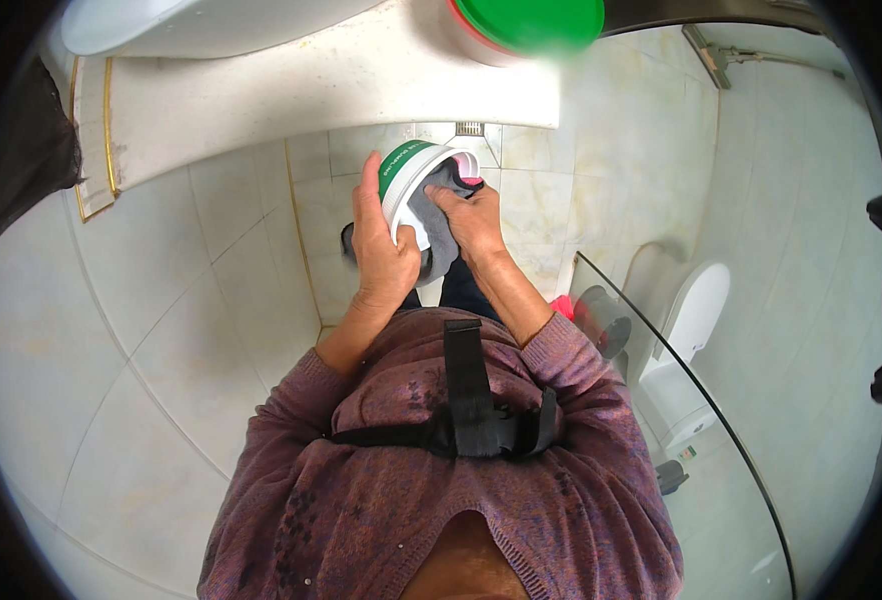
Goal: The person wipes a green lid and a white container with a cloth, then places the lid on the container. They carry the container and lid to a red bag, put them inside, and tie the bag closed.
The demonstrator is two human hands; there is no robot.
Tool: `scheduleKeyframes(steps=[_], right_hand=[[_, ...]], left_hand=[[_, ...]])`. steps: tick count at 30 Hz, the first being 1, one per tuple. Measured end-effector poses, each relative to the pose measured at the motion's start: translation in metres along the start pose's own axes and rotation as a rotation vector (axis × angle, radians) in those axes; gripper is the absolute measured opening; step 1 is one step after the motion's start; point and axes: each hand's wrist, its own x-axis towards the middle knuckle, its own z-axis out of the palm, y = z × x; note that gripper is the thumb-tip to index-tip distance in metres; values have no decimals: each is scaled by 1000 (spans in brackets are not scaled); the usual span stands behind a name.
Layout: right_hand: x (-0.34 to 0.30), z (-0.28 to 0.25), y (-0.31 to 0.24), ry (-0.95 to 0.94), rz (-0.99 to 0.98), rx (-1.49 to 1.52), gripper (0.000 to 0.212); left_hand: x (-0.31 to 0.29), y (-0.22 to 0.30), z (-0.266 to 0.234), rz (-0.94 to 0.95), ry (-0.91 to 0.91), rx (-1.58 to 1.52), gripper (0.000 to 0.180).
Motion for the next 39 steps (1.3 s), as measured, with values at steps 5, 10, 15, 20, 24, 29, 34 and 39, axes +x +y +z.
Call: scheduleKeyframes(steps=[5, 10, 15, 20, 24, 29, 34, 39], right_hand=[[10, -3, -12, 87, -477, -636, 17], [4, 0, -32, 56, -593, -643, 21], [-26, -11, -33, -226, -646, -417, 51], [-31, -25, -28, -257, -378, -339, 55], [-37, -42, -54, -12, -147, -102, 44], [-64, -48, -86, -47, -351, -58, 37], [-47, -1, -37, -150, -320, -124, 27], [-30, 20, -11, -339, -25, -136, 14]], left_hand=[[11, -2, -24, 11, -130, 28, 72], [16, 0, -36, -138, -94, -150, 68], [11, -9, -34, -534, 83, -487, 55], [11, -19, -34, -549, 115, -526, 52], [16, -16, -44, -496, 25, -413, 59], [10, -1, -39, -310, -26, -145, 52], [-4, 10, -23, -76, -72, 60, 55], [-4, -2, -19, -130, -35, 62, 56]])
